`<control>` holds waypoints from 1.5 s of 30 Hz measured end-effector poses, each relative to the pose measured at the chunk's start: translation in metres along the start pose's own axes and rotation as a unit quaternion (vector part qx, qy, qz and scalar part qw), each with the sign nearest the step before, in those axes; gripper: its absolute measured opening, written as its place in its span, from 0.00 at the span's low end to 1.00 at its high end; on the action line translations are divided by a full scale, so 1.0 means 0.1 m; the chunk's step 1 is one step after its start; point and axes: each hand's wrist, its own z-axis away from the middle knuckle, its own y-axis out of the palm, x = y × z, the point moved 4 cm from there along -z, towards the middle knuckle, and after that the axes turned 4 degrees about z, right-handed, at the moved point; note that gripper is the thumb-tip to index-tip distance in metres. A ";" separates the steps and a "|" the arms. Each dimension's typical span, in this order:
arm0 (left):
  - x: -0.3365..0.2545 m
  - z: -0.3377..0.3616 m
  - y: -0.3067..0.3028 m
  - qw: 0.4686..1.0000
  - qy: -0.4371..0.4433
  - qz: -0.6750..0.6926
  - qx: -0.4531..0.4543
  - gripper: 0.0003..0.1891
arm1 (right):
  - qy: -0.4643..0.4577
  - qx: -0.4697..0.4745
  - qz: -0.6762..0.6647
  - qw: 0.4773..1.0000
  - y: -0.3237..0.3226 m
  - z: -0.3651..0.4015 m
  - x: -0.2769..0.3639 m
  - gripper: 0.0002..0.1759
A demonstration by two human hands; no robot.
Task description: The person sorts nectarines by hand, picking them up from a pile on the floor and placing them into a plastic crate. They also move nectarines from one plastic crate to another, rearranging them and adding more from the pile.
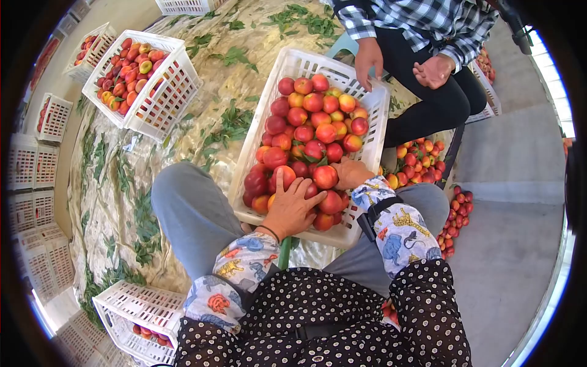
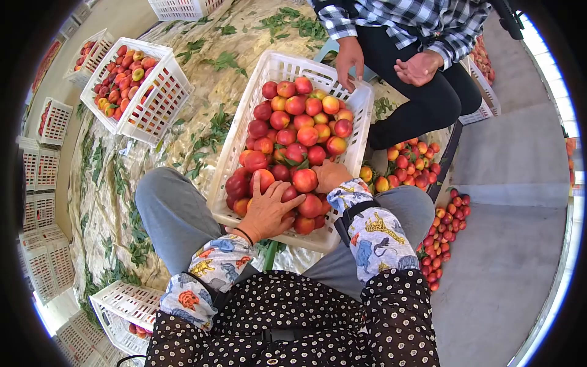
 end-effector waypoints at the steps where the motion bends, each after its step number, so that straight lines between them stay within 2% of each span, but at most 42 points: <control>1: 0.00 0.00 0.00 1.000 -0.001 0.003 0.001 0.33 | 0.008 0.007 0.011 1.000 0.06 -0.04 -0.02 0.36; 6: 0.01 0.00 0.00 1.000 0.001 -0.001 0.000 0.32 | 0.030 -0.010 0.027 0.999 0.15 -0.04 -0.15 0.40; 9: 0.02 0.01 0.01 1.000 0.003 -0.005 0.001 0.32 | 0.013 0.015 0.026 0.999 0.06 0.04 -0.15 0.40; 12: 0.02 0.00 0.02 1.000 0.002 -0.004 -0.001 0.32 | -0.034 0.022 0.100 0.994 -0.02 0.14 -0.08 0.38; 15: 0.03 -0.01 0.02 1.000 -0.001 -0.004 -0.003 0.31 | -0.052 -0.014 0.140 0.989 -0.03 0.17 -0.12 0.37; 18: 0.02 -0.02 0.04 1.000 0.001 -0.006 -0.003 0.30 | -0.030 0.015 0.072 0.997 -0.04 0.20 -0.18 0.38; 20: 0.02 -0.06 0.05 1.000 0.003 -0.010 -0.005 0.30 | -0.017 0.054 -0.064 0.996 -0.07 0.22 -0.13 0.43; 21: 0.01 -0.06 0.05 1.000 0.001 -0.011 -0.002 0.30 | -0.017 0.053 -0.064 0.996 -0.10 0.24 -0.09 0.43; 23: 0.02 -0.05 0.04 1.000 -0.003 -0.015 0.003 0.30 | -0.005 0.020 -0.153 0.988 -0.17 0.23 -0.02 0.50; 25: 0.00 -0.06 0.02 1.000 -0.004 -0.018 -0.003 0.30 | -0.017 -0.001 -0.165 0.986 -0.13 0.23 0.06 0.53; 27: 0.01 -0.05 0.04 1.000 -0.001 -0.020 -0.006 0.30 | 0.001 0.028 -0.128 0.991 -0.10 0.24 0.17 0.52; 28: 0.01 -0.05 0.04 1.000 -0.001 -0.021 -0.009 0.30 | 0.002 0.001 -0.155 0.988 -0.03 0.19 0.15 0.53; 32: 0.01 -0.05 0.02 1.000 -0.002 -0.017 -0.010 0.30 | 0.035 -0.016 -0.140 0.989 0.13 0.07 0.04 0.52; 34: 0.00 -0.05 0.01 1.000 -0.003 -0.011 -0.007 0.30 | 0.100 -0.076 -0.171 0.977 0.17 0.07 -0.03 0.49; 35: 0.00 -0.05 0.02 1.000 -0.004 -0.010 -0.007 0.30 | 0.101 -0.075 -0.170 0.977 0.20 0.06 -0.04 0.49; 38: 0.00 -0.06 0.03 1.000 -0.003 -0.012 -0.006 0.30 | 0.097 -0.063 -0.198 0.973 0.30 0.03 -0.06 0.45; 43: 0.00 -0.08 0.06 1.000 0.001 -0.018 -0.017 0.31 | -0.057 -0.107 -0.218 0.968 0.20 0.09 0.17 0.38; 44: -0.01 -0.06 0.07 1.000 -0.001 -0.019 -0.012 0.31 | -0.006 -0.086 -0.206 0.975 0.26 0.04 0.14 0.36; 45: 0.00 -0.06 0.07 1.000 0.000 -0.023 -0.012 0.31 | -0.007 -0.087 -0.211 0.974 0.23 0.04 0.16 0.36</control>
